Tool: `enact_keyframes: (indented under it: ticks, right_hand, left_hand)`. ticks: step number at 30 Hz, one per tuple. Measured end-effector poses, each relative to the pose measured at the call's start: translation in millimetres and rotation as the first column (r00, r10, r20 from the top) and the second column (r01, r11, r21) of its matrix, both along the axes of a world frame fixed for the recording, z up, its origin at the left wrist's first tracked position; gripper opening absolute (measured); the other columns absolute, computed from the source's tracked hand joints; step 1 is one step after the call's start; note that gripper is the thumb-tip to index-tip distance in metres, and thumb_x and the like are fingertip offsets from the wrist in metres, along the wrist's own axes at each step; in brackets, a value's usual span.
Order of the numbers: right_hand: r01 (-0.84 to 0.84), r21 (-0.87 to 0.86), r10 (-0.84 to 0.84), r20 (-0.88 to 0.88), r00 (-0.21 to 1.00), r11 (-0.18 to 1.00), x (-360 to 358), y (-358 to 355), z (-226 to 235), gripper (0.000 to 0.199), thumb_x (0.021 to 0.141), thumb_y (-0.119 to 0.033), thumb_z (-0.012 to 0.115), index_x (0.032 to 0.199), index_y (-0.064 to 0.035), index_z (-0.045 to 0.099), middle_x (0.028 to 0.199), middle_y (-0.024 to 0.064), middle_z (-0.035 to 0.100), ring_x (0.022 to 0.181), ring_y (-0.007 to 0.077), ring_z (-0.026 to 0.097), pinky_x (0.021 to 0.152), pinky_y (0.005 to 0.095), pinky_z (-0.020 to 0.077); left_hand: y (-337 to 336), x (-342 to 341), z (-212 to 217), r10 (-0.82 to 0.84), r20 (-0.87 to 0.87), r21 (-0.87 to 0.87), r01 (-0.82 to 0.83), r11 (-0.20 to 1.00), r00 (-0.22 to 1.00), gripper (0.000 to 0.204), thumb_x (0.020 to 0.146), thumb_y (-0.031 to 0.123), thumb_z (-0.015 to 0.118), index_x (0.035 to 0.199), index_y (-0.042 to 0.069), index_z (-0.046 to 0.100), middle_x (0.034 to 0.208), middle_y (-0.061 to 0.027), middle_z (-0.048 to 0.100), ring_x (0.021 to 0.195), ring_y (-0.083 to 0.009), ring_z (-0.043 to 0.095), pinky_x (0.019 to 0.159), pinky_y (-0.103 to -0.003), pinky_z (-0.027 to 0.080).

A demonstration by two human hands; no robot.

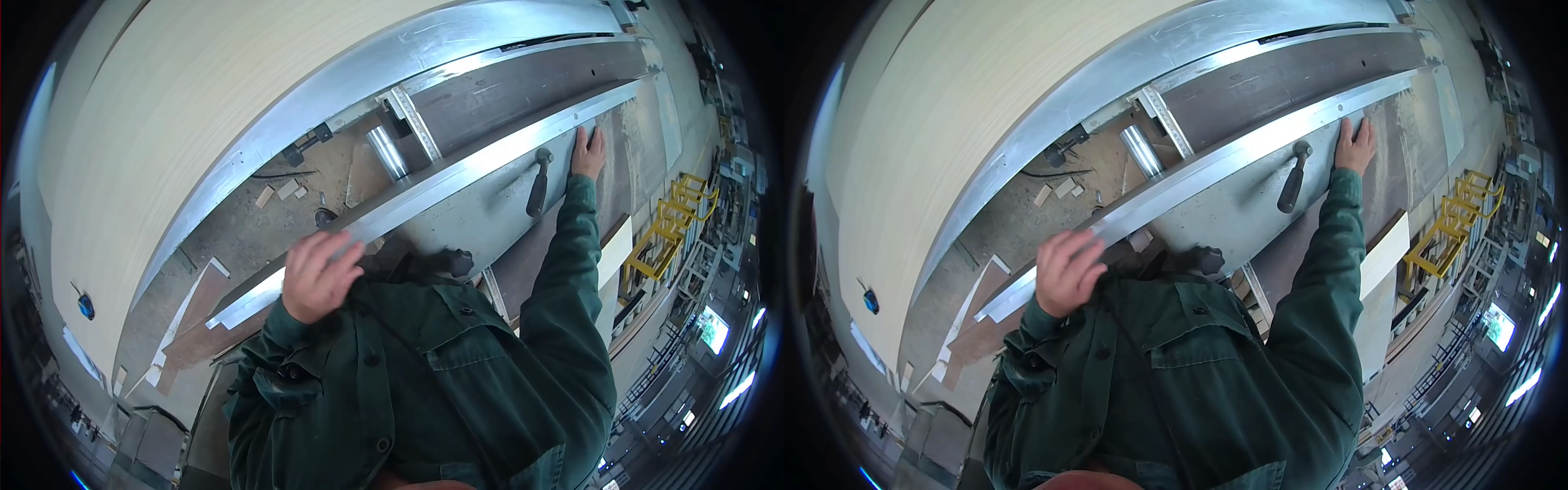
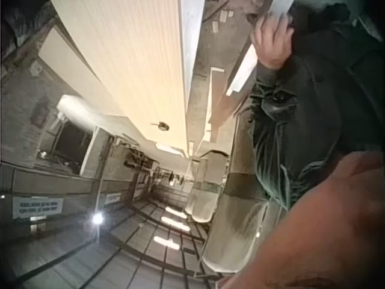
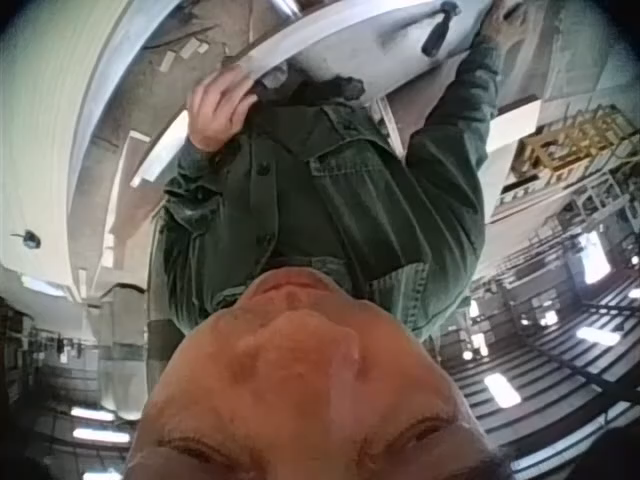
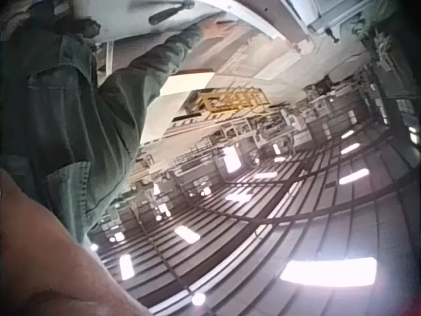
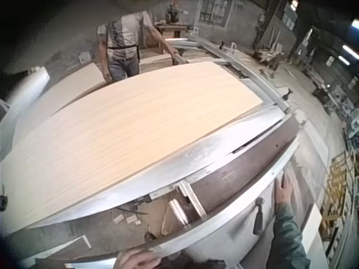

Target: Using a sliding table saw to measure, mark, and cut wooden panels according to blueprints.

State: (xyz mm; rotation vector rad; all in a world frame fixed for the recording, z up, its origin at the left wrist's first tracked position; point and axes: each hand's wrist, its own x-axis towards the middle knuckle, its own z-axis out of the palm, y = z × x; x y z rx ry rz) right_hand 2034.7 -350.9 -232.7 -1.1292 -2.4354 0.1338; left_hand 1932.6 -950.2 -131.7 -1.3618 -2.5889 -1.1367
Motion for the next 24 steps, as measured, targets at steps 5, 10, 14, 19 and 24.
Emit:
enact_keyframes:
  ticks: [5,10,14,19,24]
  right_hand:
    - [0.032,0.011,-0.033,0.029,0.999,0.999,20,-30,-1,0.071,0.096,-0.055,0.050,0.146,-0.0047,0.046,0.153,0.0204,0.039,0.141,0.0399,0.033,0.119,0.0471,0.0239]
    - [0.100,-0.033,-0.098,0.051,0.994,0.994,17,-50,6,0.072,0.096,-0.057,0.048,0.147,-0.0050,0.044,0.154,0.0193,0.037,0.143,0.0379,0.031,0.119,0.0452,0.0229]
    - [0.086,-0.033,-0.086,0.024,0.996,0.996,15,-47,5,0.073,0.095,-0.056,0.051,0.147,-0.0044,0.045,0.154,0.0194,0.038,0.142,0.0382,0.032,0.119,0.0446,0.0243]
    - [0.083,-0.028,-0.083,0.002,0.997,0.996,12,-41,1,0.073,0.095,-0.055,0.052,0.145,-0.0036,0.047,0.152,0.0206,0.040,0.141,0.0382,0.034,0.118,0.0443,0.0251]
    - [0.091,-0.015,-0.091,-0.010,0.996,0.996,20,-30,5,0.072,0.095,-0.055,0.053,0.145,-0.0026,0.047,0.152,0.0213,0.040,0.141,0.0386,0.034,0.118,0.0448,0.0256]
  left_hand:
    - [-16,13,-3,-0.133,0.057,0.090,0.127,0.988,0.990,0.034,0.078,0.018,0.078,0.109,0.008,0.072,0.105,-0.0088,0.066,0.093,-0.0298,0.062,0.083,-0.041,0.050]
    - [-36,34,-35,-0.188,0.482,0.078,0.172,0.982,0.856,0.036,0.087,0.022,0.073,0.118,0.005,0.068,0.106,-0.0123,0.066,0.091,-0.0308,0.064,0.083,-0.039,0.052]
    - [-23,35,-50,-0.174,0.586,-0.064,0.259,0.964,0.791,0.049,0.094,0.032,0.063,0.136,0.008,0.055,0.126,-0.0170,0.060,0.111,-0.0374,0.062,0.092,-0.039,0.051]
    - [-10,51,-127,-0.138,0.782,-0.163,0.412,0.896,0.608,0.058,0.096,0.042,0.059,0.141,0.008,0.048,0.135,-0.0181,0.054,0.119,-0.0387,0.056,0.101,-0.042,0.045]
    - [22,75,-190,-0.099,0.734,-0.231,0.384,0.894,0.672,0.055,0.091,0.046,0.061,0.130,0.007,0.056,0.124,-0.0184,0.062,0.113,-0.0380,0.060,0.097,-0.044,0.048]
